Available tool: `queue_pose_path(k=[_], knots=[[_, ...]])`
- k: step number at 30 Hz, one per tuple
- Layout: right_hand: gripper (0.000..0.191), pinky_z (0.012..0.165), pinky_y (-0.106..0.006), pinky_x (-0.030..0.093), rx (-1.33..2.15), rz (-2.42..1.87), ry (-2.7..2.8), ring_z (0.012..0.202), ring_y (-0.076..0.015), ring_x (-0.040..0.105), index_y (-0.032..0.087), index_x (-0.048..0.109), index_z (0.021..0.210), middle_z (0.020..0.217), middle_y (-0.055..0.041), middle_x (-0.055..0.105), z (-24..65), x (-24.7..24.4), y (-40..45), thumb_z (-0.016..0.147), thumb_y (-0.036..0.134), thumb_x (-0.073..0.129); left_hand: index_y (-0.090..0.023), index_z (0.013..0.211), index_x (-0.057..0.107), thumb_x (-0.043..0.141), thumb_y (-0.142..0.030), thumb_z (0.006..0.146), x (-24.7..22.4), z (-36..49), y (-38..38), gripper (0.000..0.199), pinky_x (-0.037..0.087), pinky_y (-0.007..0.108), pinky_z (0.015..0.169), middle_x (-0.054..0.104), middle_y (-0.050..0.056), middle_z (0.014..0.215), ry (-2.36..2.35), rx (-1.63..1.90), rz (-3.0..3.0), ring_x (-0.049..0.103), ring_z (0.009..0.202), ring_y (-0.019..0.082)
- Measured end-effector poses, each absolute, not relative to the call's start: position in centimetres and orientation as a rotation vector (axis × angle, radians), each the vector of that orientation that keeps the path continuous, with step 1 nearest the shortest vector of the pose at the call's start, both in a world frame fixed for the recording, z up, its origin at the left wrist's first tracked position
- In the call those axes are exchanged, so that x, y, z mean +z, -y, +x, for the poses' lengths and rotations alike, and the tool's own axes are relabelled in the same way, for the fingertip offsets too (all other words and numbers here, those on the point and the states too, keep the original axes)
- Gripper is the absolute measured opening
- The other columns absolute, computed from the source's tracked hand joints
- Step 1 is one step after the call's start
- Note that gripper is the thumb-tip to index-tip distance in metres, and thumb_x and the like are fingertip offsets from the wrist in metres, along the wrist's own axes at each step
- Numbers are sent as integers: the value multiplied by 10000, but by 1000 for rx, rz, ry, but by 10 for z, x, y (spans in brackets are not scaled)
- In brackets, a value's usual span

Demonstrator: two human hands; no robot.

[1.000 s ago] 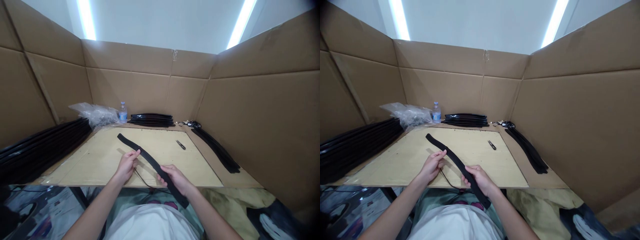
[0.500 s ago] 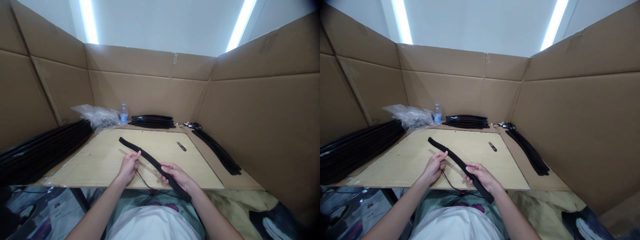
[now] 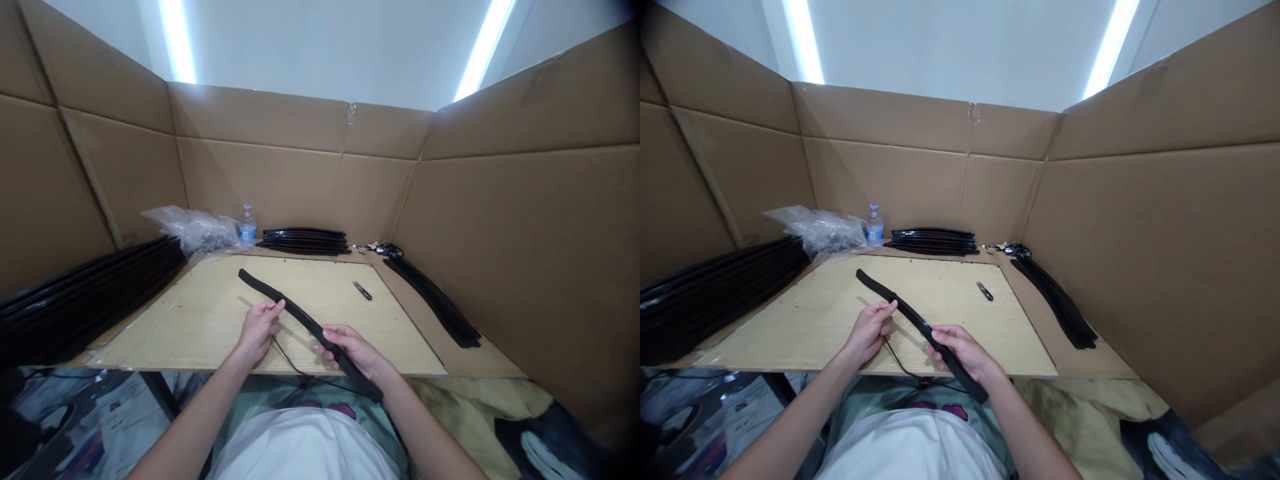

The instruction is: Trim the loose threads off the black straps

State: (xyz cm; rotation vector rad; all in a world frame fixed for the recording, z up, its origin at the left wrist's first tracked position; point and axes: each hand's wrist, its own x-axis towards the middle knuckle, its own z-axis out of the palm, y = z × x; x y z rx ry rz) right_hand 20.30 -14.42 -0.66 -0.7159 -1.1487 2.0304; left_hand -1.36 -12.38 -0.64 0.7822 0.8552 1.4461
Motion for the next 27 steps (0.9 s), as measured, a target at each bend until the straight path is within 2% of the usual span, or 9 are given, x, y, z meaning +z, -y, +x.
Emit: queue_pose_path(k=[10,17,23,27], knots=[[327,399,-157,336,2022,-755,1254,496,-57,445,91,646,944,623,-3,549,206,1,147,711,308,717,-140,645,500,814,-284,557,-1,-9,130,357,219,160,386,443,-65,528,-906,1534,841,340,416,28],[285,372,-160,352,1936,-806,1351,472,-66,470,94,664,865,558,27,531,210,0,149,656,267,751,-120,703,579,809,-265,562,0,-8,129,306,185,157,382,461,-54,564,-861,1523,901,312,427,22],[320,369,-179,440,1888,-866,1375,443,-59,472,130,602,767,583,69,519,207,-5,147,540,207,814,-112,771,628,808,-244,560,4,-9,132,307,164,155,383,444,-56,555,-773,1476,916,287,427,21],[363,364,-189,461,1991,-763,1510,416,-79,515,149,463,633,517,72,534,212,-6,145,538,195,809,-112,827,646,798,-251,565,7,-9,135,334,143,166,389,461,-49,570,-752,1405,971,262,416,17]])
